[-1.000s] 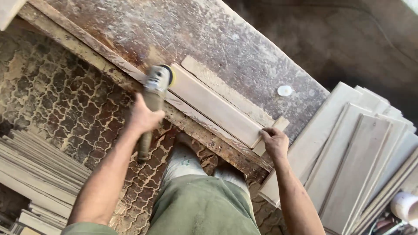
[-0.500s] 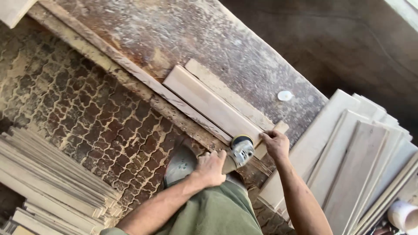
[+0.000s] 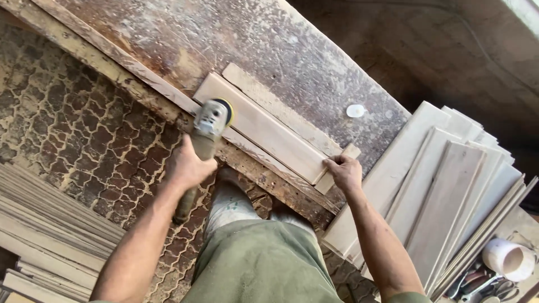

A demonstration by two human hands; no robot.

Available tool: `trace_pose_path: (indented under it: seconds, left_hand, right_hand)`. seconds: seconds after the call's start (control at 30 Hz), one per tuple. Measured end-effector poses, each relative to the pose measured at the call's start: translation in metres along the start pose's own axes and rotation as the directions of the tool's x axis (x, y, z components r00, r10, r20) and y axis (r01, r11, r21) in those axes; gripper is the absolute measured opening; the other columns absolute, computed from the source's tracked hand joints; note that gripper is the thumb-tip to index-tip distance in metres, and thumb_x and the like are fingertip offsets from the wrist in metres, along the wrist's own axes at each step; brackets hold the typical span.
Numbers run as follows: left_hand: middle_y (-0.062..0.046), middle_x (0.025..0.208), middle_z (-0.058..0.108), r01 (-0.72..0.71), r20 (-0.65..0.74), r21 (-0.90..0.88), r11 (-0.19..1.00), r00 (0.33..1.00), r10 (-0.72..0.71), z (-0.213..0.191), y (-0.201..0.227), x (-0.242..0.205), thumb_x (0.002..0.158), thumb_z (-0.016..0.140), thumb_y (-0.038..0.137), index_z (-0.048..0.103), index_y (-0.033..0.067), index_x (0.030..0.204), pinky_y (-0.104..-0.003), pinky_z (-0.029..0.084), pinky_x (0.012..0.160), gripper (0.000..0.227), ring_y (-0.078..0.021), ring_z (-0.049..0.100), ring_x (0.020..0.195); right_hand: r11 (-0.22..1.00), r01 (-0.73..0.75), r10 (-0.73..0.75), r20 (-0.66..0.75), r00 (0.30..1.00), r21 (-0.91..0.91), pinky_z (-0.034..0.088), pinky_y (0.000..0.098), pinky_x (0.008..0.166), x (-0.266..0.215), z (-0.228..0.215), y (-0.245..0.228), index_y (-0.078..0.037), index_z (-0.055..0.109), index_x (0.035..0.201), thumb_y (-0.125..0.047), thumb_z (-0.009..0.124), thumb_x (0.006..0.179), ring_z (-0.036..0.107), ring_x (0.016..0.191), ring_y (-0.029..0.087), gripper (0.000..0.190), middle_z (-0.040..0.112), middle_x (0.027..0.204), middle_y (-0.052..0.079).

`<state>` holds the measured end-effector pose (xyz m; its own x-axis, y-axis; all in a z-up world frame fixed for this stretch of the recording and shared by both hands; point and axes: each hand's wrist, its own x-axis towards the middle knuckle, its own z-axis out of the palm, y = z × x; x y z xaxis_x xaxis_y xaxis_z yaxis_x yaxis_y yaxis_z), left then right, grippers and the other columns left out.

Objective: Sanding the edges and surfaces of wooden planks using a handheld power sander.

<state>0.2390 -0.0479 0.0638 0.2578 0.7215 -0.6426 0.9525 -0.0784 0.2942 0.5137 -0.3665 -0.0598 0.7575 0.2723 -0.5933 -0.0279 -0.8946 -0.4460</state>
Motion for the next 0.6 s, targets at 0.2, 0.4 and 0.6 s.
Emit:
trace_pose_path:
  seconds: [0.2, 0.4, 0.6]
  left_hand:
    - [-0.025, 0.122, 0.068, -0.19, 0.253, 0.315, 0.93, 0.961, 0.11, 0.103, 0.031, -0.079, 0.074, 0.07, 0.043, 0.041, 0.0027, 0.148, -0.057, 0.054, 0.095, 0.089, -0.044, 0.067, 0.116]
    - [-0.02, 0.11, 0.064, -0.582, 0.463, 0.325, 0.745, 0.785, 0.411, 0.17, 0.038, -0.097, 0.073, 0.075, 0.038, 0.049, 0.0093, 0.125, -0.06, 0.056, 0.08, 0.065, -0.0443, 0.066, 0.105]
    - [-0.015, 0.093, 0.056, -0.55, 0.295, 0.176, 0.817, 0.821, 0.489, 0.099, 0.001, -0.049, 0.073, 0.074, 0.013, 0.043, -0.0046, 0.121, -0.038, 0.058, 0.055, 0.06, -0.0283, 0.062, 0.072]
  right_hand:
    - [0.998, 0.062, -0.062, 0.025, 0.998, -0.016, 0.056, 0.0411, 0.074, 0.003, -0.001, 0.008, -0.026, 0.083, 0.088, -0.041, 0.083, 0.078, 0.075, 0.086, 0.03, 0.018, 0.077, 0.078, 0.006]
    - [0.977, 0.103, -0.088, 0.088, 0.992, -0.186, 0.058, 0.0448, 0.078, 0.001, -0.018, -0.022, -0.027, 0.083, 0.088, -0.052, 0.078, 0.08, 0.074, 0.09, 0.034, 0.027, 0.078, 0.082, 0.008]
    - [0.997, -0.036, 0.045, 0.144, 0.989, -0.062, 0.046, 0.0255, 0.047, -0.021, -0.029, -0.054, -0.007, 0.08, 0.103, -0.027, 0.074, 0.094, 0.057, 0.055, 0.01, 0.023, 0.077, 0.081, 0.005]
